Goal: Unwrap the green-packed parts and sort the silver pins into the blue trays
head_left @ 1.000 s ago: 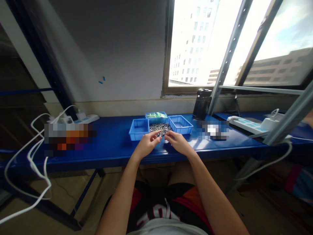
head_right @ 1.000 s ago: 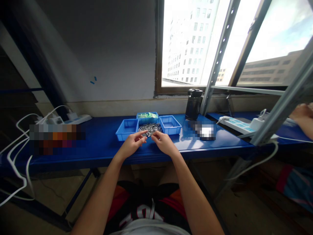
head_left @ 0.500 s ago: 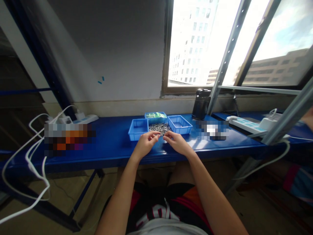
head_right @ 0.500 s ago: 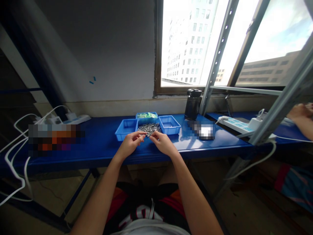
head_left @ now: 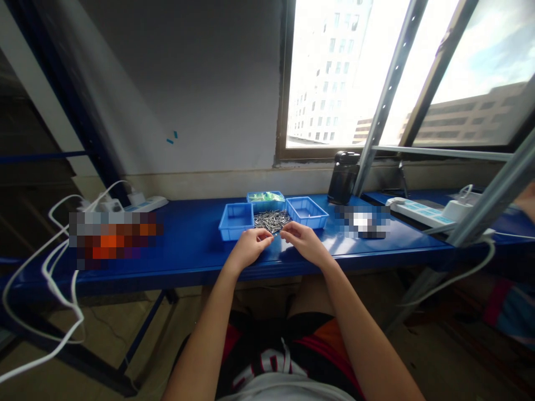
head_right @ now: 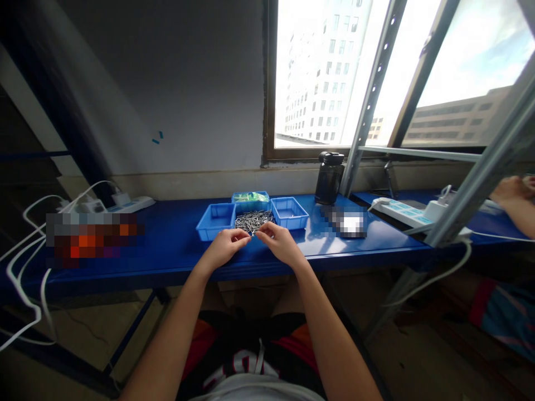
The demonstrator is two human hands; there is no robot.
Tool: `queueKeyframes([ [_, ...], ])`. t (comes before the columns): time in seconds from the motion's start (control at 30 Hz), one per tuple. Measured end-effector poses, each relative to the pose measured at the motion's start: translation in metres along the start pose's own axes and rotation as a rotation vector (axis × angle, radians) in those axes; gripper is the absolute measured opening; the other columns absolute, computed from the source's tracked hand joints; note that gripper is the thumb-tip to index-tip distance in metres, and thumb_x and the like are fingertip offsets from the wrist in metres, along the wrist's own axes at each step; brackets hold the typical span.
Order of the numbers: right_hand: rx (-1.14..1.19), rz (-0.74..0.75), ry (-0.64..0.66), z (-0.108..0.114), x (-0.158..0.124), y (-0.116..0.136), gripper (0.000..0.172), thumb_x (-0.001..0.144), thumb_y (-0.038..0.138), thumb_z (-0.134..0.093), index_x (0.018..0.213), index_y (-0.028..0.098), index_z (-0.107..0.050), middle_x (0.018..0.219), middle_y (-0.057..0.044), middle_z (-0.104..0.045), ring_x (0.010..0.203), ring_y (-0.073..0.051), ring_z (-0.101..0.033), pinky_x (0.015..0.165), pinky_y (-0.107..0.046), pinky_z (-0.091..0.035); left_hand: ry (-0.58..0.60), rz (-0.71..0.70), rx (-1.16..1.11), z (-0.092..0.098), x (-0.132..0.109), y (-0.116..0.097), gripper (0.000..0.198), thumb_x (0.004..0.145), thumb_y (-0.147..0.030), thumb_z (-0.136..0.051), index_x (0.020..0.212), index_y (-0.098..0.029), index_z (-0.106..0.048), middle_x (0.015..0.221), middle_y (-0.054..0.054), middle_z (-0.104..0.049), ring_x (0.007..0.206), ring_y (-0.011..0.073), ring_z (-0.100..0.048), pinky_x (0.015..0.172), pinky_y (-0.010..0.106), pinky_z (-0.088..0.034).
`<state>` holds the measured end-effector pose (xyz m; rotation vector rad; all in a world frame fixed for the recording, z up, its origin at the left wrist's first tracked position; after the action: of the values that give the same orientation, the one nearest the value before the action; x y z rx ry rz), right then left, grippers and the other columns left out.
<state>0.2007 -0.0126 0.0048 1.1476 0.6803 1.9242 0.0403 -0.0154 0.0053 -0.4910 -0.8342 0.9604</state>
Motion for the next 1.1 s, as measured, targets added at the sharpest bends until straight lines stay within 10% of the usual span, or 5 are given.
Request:
queueKeyframes([
  [1.1,-0.178,0.045,0.107,-0.008,0.003,-0.001,0.017,0.080,0.031,-0.053,0.079,0.018,-0.063,0.075,-0.001,-0.062,0.069,-0.014,-0.054,0.064,-0.025,-0.041,0.007,-0.026,-0.095,0.002,-0.004,-0.009,0.031,0.077,-0.036,-0.052,0.096,-0.016,-0.067,0.073,0.002,-0.062,0.061,0.0126,-0.051,0.059,0.024,-0.043],
])
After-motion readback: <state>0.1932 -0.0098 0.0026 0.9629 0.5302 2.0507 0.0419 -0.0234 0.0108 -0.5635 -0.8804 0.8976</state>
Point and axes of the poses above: each hand's wrist, its own x-axis towards the middle knuckle, its own z-axis out of the back of the hand, y = z × x, the point moved 4 cm from there along x, towards the middle knuckle
